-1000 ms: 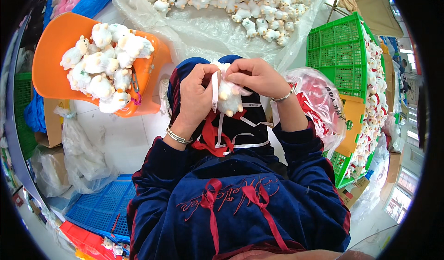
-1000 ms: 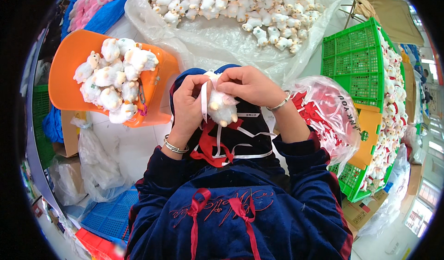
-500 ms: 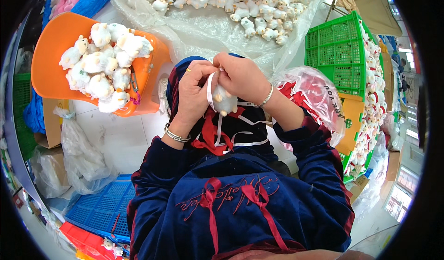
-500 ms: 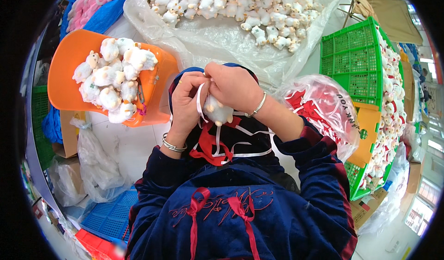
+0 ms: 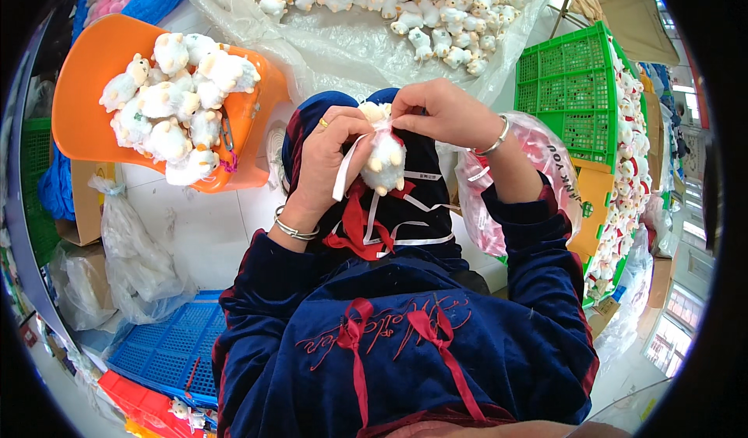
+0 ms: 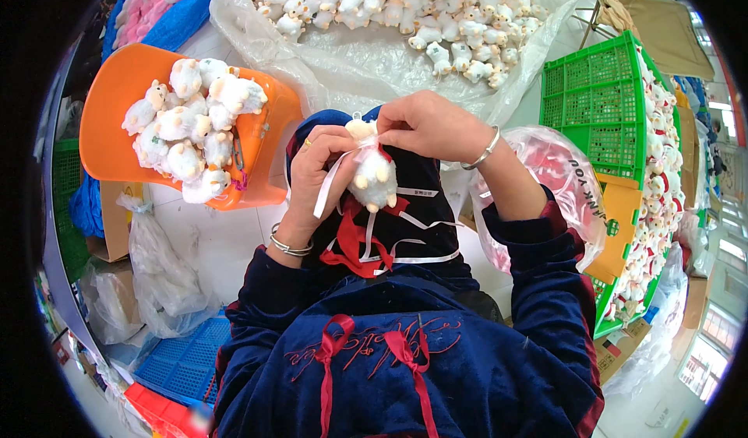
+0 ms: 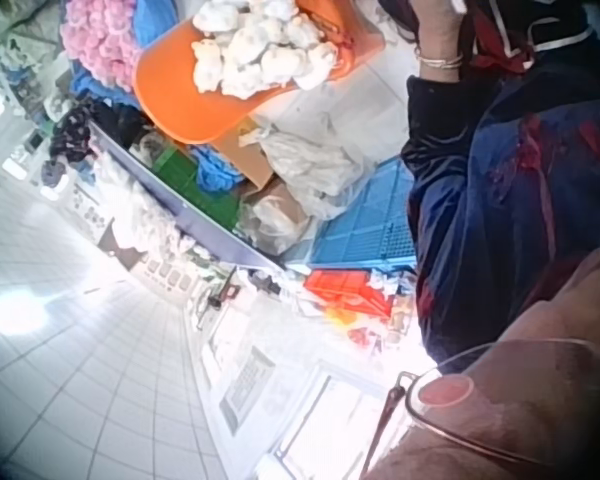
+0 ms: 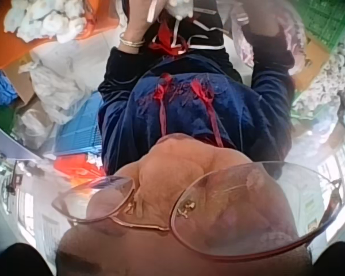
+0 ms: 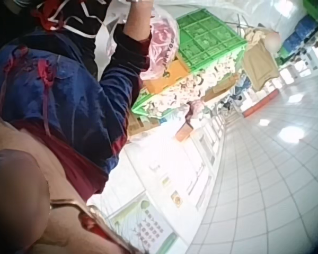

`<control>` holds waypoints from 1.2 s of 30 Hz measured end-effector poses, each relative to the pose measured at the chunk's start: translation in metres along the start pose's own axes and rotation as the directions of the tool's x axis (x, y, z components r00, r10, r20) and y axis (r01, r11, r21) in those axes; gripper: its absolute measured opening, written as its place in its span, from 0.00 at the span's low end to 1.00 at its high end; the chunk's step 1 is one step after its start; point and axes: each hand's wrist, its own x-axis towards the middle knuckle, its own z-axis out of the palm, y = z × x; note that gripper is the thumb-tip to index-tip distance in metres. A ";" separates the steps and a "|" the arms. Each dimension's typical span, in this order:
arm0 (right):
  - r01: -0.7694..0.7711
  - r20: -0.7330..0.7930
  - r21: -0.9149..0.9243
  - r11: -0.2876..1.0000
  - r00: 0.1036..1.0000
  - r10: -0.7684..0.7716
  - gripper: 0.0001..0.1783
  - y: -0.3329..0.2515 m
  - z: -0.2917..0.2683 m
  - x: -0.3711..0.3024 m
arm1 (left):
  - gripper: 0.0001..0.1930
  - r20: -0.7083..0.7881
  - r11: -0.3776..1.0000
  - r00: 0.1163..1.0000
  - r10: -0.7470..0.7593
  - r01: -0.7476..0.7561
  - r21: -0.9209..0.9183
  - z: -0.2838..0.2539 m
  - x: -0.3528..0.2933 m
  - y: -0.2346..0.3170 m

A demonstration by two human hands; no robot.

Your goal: The person sits on the floor and ties red ribbons around the necks of small white stuffed toys. They pick up each toy, wrap the ribbon, and tie a bow by hand.

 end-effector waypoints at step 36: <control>0.207 -0.350 0.650 0.731 0.936 0.045 0.04 0.022 0.029 0.014 | 0.08 0.063 1.000 0.998 0.005 -0.005 0.011 -0.007 -0.002 0.002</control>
